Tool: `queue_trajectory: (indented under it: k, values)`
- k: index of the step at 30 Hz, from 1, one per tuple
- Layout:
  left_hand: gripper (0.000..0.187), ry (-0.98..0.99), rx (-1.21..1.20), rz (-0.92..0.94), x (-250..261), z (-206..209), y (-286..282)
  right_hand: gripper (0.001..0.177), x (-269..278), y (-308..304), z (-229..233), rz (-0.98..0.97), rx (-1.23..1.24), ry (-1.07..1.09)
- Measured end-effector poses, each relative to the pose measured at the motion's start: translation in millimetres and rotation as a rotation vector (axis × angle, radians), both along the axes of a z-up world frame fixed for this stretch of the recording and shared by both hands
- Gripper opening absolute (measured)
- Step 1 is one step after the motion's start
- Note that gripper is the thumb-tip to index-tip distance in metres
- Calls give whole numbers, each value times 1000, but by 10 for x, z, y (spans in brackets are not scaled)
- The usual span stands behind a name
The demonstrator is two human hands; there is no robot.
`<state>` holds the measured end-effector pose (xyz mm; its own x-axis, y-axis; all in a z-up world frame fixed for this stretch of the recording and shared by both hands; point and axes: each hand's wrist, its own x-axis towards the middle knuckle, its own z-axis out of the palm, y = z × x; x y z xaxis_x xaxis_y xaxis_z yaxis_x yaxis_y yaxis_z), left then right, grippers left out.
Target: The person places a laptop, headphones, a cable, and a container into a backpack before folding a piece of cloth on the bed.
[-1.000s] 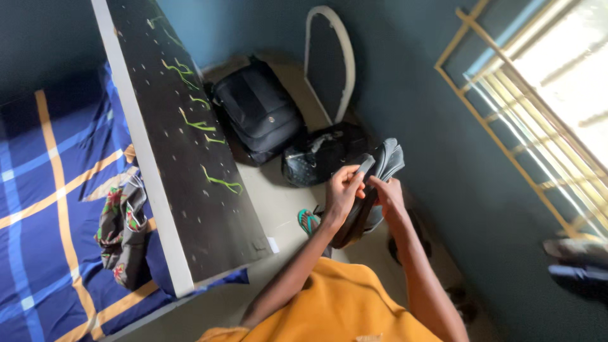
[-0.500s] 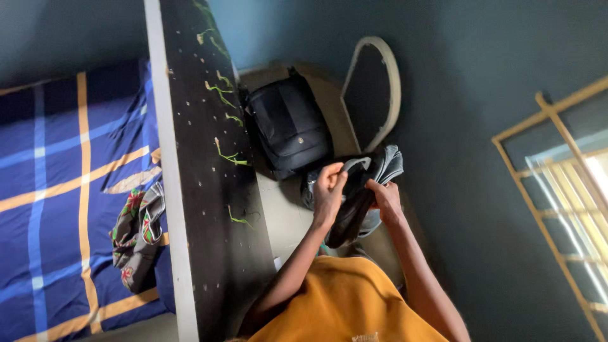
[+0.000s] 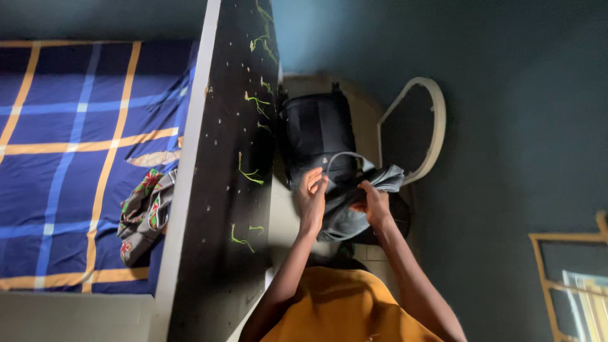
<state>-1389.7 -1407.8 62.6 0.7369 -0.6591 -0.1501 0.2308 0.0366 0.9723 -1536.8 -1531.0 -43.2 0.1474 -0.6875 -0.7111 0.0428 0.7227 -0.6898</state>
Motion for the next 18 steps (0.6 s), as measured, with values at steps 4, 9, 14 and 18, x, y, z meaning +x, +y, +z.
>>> queue_trajectory:
  k: [4,9,14,18]
  values:
    - [43,31,-9,61,101,-199,-65,29,226,-120,-590,-43,-82,-185]
    - [37,102,76,133,354,-377,-341,29,535,-308,-749,-43,103,-155]
    - [32,95,122,104,565,-617,-567,36,834,-496,-1009,-172,237,11]
    - [33,98,145,98,851,-643,-796,36,1204,-948,-1099,-180,129,-183]
